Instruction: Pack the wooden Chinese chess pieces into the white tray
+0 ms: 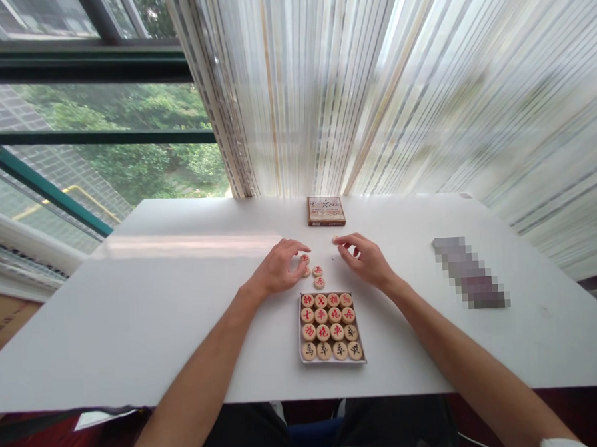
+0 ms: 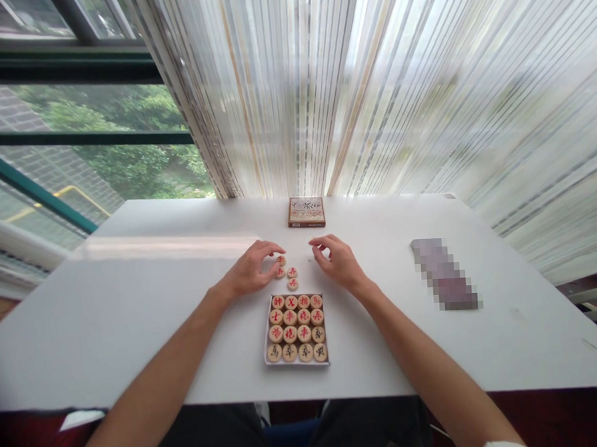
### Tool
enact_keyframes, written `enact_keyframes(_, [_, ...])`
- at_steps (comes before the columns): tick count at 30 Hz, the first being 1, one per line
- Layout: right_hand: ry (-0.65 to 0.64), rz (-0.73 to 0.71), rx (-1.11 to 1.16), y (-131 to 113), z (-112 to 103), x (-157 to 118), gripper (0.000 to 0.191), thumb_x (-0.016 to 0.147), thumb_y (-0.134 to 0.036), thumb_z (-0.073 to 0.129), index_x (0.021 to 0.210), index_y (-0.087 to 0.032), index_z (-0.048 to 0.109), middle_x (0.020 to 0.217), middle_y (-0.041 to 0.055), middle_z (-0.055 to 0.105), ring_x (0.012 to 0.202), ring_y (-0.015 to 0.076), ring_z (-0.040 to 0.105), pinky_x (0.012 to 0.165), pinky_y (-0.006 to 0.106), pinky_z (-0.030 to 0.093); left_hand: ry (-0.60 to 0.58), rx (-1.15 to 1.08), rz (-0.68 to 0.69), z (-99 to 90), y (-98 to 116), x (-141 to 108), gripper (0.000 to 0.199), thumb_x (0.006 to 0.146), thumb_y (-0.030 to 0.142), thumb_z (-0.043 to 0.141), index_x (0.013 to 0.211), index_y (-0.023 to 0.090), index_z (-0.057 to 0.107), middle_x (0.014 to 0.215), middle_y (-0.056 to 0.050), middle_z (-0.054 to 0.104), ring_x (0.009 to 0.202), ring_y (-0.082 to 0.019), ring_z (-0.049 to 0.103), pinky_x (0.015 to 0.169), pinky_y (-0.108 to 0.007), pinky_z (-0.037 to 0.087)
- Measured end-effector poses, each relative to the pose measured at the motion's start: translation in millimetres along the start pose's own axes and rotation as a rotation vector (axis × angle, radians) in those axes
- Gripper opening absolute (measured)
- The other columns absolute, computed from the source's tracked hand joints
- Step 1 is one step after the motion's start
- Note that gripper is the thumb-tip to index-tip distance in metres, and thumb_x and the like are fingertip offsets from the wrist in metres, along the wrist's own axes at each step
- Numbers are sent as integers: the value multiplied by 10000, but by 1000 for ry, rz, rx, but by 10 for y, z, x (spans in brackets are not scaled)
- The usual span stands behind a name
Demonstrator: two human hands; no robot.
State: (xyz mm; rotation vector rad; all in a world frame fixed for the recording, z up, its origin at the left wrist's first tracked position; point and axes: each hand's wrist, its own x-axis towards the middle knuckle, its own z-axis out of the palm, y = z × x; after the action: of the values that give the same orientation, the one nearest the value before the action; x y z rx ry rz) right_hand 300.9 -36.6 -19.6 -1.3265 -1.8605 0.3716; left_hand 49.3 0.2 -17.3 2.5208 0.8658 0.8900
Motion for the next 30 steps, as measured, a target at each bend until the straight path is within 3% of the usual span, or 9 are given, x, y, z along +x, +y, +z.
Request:
enact_keyframes(3, [-59,-79,39,55,130,-48,299,935,-143,491,1117,-222,714,1118,90,677,960,194,660,803,329,548,-9,11,-12,-3,-42,-6,294,861,101,555,1122,200,648,1102,-66,700,1023,-222,605,987,-403,468])
enact_keyframes(7, [-167,-150,81,18,147,-167,414,906,-52,451,1183,-240,696,1133,84,657,1089,199,623,960,362,509,-38,20,-21,27,-103,-9,268,887,106,542,1080,216,692,1092,-51,704,1014,-214,608,989,-396,462])
enact_keyframes(13, [-109,-26,115,-6,127,-193,300,955,-129,476,1128,-220,704,1085,79,661,898,162,647,843,303,521,-36,27,-59,62,-122,-4,205,949,247,566,1064,225,734,1098,-59,709,1044,-222,605,987,-390,464])
enact_keyframes(21, [-95,-3,130,19,159,-202,243,947,-167,523,1079,-235,716,1056,70,666,886,176,647,822,319,517,28,108,-101,71,-153,-3,186,939,337,609,1021,216,723,1035,-55,726,1003,-230,612,973,-407,473])
enact_keyframes(30, [-91,3,150,23,166,-199,233,956,-194,515,1068,-235,715,1057,75,668,903,187,655,825,333,527,50,148,-144,157,-219,7,246,898,328,649,1105,205,702,1129,-84,667,1052,-254,580,997,-434,469])
